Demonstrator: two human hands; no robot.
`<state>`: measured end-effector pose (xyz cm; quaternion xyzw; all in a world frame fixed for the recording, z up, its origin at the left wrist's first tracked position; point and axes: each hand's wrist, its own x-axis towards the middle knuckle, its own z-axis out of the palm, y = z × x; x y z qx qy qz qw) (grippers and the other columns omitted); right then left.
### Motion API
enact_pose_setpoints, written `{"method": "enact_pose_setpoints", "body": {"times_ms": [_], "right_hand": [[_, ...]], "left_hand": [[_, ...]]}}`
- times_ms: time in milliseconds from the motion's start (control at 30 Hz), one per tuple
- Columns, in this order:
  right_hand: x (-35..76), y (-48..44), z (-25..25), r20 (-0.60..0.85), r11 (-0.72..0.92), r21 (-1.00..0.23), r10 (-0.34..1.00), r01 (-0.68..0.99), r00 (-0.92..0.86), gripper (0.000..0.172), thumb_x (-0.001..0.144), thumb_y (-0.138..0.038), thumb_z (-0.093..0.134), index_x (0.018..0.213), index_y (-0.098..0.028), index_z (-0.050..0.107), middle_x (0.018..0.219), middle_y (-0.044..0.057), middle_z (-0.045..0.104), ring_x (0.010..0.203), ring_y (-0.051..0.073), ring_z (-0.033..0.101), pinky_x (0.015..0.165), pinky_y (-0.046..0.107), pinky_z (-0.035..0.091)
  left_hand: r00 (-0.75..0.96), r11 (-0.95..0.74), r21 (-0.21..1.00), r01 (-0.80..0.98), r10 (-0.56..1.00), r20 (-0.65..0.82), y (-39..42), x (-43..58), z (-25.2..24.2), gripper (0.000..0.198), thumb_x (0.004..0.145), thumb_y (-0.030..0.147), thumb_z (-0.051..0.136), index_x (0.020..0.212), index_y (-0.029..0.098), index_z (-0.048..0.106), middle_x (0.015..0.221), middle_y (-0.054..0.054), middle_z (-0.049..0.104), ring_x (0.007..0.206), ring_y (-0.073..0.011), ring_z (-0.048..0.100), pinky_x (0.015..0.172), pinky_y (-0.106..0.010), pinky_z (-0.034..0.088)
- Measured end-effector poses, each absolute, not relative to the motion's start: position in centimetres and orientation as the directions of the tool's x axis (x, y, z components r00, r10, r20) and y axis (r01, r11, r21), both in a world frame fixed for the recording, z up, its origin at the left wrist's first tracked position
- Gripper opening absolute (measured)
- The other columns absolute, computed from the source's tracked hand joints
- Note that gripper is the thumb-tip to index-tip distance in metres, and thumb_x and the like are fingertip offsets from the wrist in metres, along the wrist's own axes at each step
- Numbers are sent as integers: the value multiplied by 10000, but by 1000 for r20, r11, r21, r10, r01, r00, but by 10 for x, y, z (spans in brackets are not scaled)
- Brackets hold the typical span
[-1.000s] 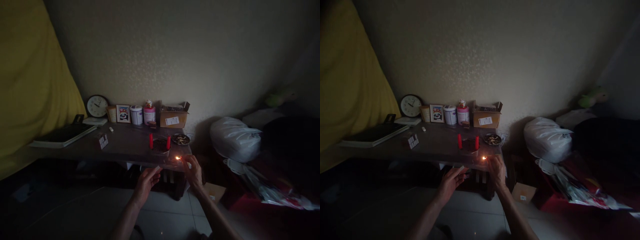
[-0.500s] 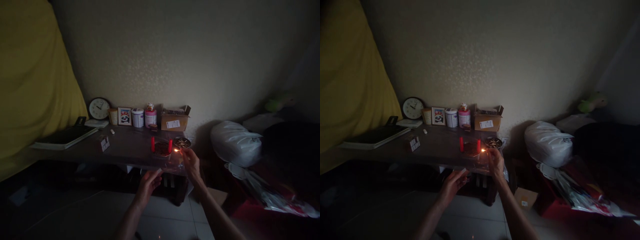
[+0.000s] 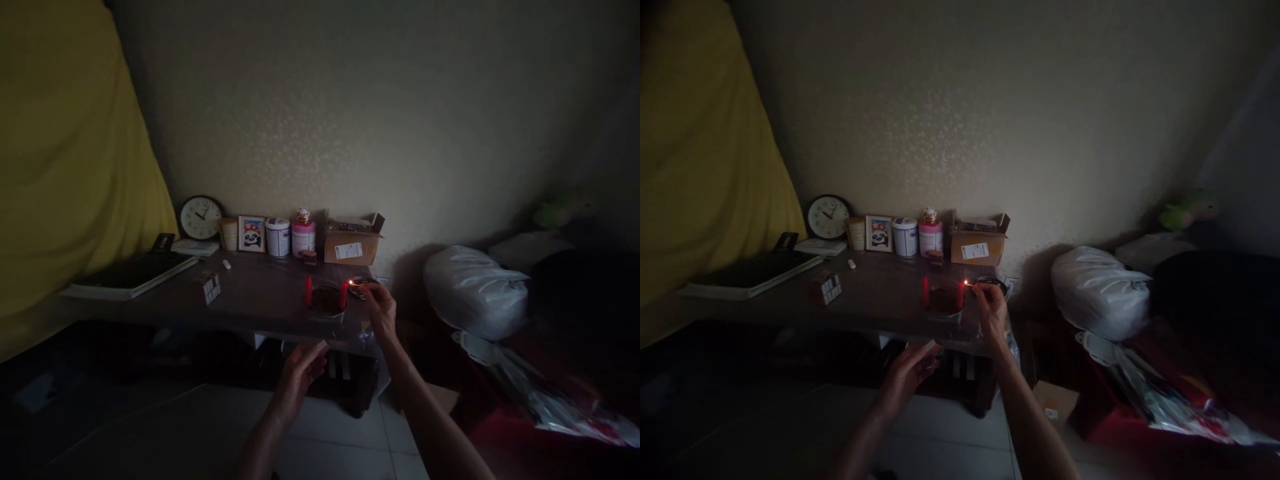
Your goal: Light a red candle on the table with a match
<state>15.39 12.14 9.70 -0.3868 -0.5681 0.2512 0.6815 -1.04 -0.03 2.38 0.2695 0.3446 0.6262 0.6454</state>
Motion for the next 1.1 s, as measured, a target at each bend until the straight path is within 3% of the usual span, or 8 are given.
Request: {"method": "enact_pose_setpoints", "body": {"times_ms": [800,1100], "right_hand": [[143,135,95,584,565,-812,788,150,196,265,729,-423,607,795,-167,616,800,36,653,735,163,590,715,290,463],[139,128,103,555,533,-832,801,154,226,246,716,-400,609,783,-165,630,774,40,655,715,170,585,674,290,462]], "left_hand": [[-10,81,772,-630,994,-112,-2,-8,30,323,699,341,695,968,169,650,983,-89,703,745,-140,641,664,-243,485],[-20,82,774,-628,992,-121,-1,-8,27,273,673,362,710,840,159,635,943,-89,707,754,-155,644,670,-261,477]]}}
